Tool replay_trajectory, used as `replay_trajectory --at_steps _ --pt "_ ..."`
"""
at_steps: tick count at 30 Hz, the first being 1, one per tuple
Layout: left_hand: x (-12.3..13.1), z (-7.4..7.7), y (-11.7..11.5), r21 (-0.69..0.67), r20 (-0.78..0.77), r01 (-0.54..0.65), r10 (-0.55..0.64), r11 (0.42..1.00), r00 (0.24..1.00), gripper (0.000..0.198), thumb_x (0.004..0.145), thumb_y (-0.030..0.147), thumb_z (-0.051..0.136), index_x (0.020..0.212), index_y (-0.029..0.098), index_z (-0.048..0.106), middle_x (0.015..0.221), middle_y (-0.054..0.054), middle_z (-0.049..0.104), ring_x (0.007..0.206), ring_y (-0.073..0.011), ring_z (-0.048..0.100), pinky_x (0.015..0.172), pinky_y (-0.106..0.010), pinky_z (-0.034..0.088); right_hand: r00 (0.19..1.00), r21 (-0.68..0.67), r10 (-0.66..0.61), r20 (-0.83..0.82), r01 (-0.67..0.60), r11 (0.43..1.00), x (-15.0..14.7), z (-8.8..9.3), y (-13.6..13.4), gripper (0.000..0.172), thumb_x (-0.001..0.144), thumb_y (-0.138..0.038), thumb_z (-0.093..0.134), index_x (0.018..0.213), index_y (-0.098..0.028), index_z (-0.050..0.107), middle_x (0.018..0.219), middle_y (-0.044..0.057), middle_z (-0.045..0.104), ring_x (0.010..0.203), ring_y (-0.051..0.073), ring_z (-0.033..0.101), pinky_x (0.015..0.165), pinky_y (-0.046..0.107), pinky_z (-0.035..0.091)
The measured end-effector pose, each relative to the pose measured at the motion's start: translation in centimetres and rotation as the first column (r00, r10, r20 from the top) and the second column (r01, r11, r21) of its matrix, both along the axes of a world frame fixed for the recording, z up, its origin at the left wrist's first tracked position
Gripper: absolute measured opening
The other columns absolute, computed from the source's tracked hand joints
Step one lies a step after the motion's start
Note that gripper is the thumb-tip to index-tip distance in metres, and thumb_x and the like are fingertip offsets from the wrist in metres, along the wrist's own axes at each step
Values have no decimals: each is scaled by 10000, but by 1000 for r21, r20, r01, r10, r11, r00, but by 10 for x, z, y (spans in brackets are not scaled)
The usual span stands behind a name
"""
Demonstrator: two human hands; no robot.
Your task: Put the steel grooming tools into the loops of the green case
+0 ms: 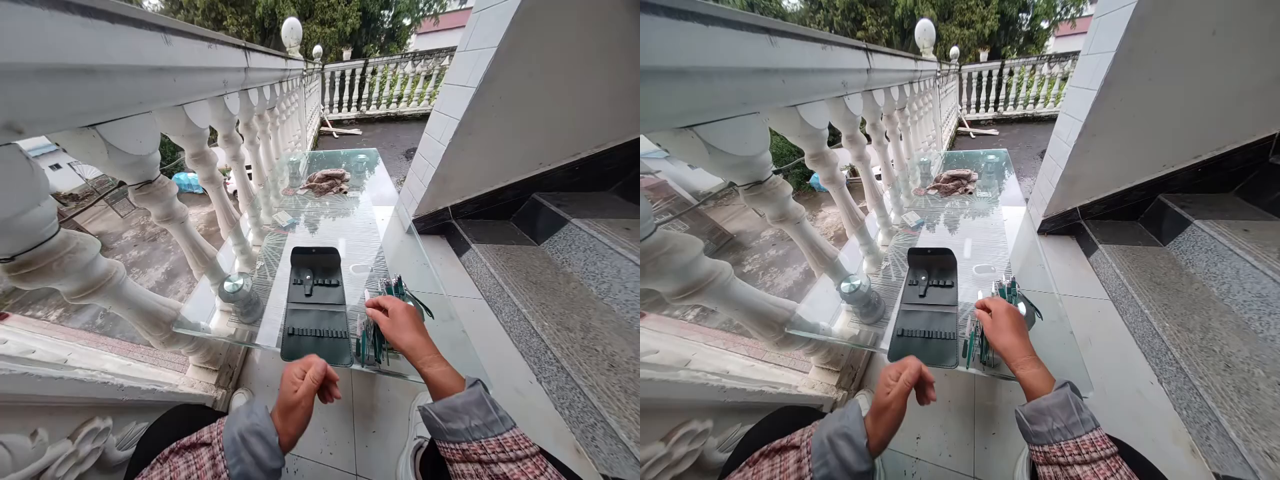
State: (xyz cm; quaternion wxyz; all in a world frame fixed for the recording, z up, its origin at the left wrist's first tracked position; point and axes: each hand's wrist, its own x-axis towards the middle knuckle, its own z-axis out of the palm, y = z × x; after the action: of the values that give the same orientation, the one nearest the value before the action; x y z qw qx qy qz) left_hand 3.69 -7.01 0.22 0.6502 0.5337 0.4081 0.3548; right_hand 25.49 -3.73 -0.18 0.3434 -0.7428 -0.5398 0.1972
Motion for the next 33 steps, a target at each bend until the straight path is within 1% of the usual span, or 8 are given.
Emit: replay_trajectory --at_steps 2,4,8,13,17,22,26,33 --pt "0 16 17 124 7 -63 63 990 998 477 803 582 507 664 138 613 548 -43 610 487 -124 527 494 -235 425 1000 38 -26 -1 26 999 7 5 -4 218 728 -345 498 755 -234 683 848 32 688 791 203 602 708 325 420" --pt "-1 25 34 226 35 -125 120 966 992 437 839 532 484 684 145 617 565 -30 604 508 -125 531 511 -238 433 997 62 -69 -25 71 996 14 10 -9 224 731 -358 496 766 -233 679 847 27 690 787 196 606 714 321 430" --pt "-4 22 55 339 36 -190 189 921 981 397 855 477 487 666 151 612 556 -12 581 517 -118 508 516 -233 420 984 54 -161 -76 165 985 28 14 -17 230 728 -387 510 784 -234 672 832 13 694 790 190 613 728 311 442" --pt "-7 12 66 308 14 -229 236 923 972 385 853 466 491 653 153 595 530 -1 557 491 -111 487 490 -224 401 974 -6 -216 -63 216 976 42 4 -30 242 727 -421 527 781 -236 674 797 14 699 737 195 619 676 303 452" --pt "-9 10 75 285 48 -294 292 912 955 370 866 445 468 662 159 583 520 4 540 477 -109 472 473 -222 389 979 -27 -199 -44 197 980 44 -1 -41 248 729 -441 529 776 -248 676 797 13 702 730 201 624 657 299 455" --pt "-10 9 84 300 86 -380 371 875 924 364 874 421 461 633 166 555 491 17 498 451 -99 441 457 -216 370 990 3 -138 -32 138 990 33 0 -45 237 732 -447 526 741 -260 673 779 11 701 695 194 620 627 292 455" --pt "-13 11 90 287 178 -450 414 846 892 362 879 402 470 611 167 536 483 27 477 436 -87 417 439 -206 352 997 16 -81 -14 81 997 21 2 -43 237 739 -450 518 734 -264 664 780 8 698 707 196 626 624 291 455" --pt "-22 16 91 289 193 -480 441 828 877 371 883 419 465 622 166 537 486 30 481 437 -83 420 444 -202 358 999 37 -16 40 15 999 1 3 -33 256 764 -457 483 742 -262 647 789 16 684 706 192 614 627 299 444"
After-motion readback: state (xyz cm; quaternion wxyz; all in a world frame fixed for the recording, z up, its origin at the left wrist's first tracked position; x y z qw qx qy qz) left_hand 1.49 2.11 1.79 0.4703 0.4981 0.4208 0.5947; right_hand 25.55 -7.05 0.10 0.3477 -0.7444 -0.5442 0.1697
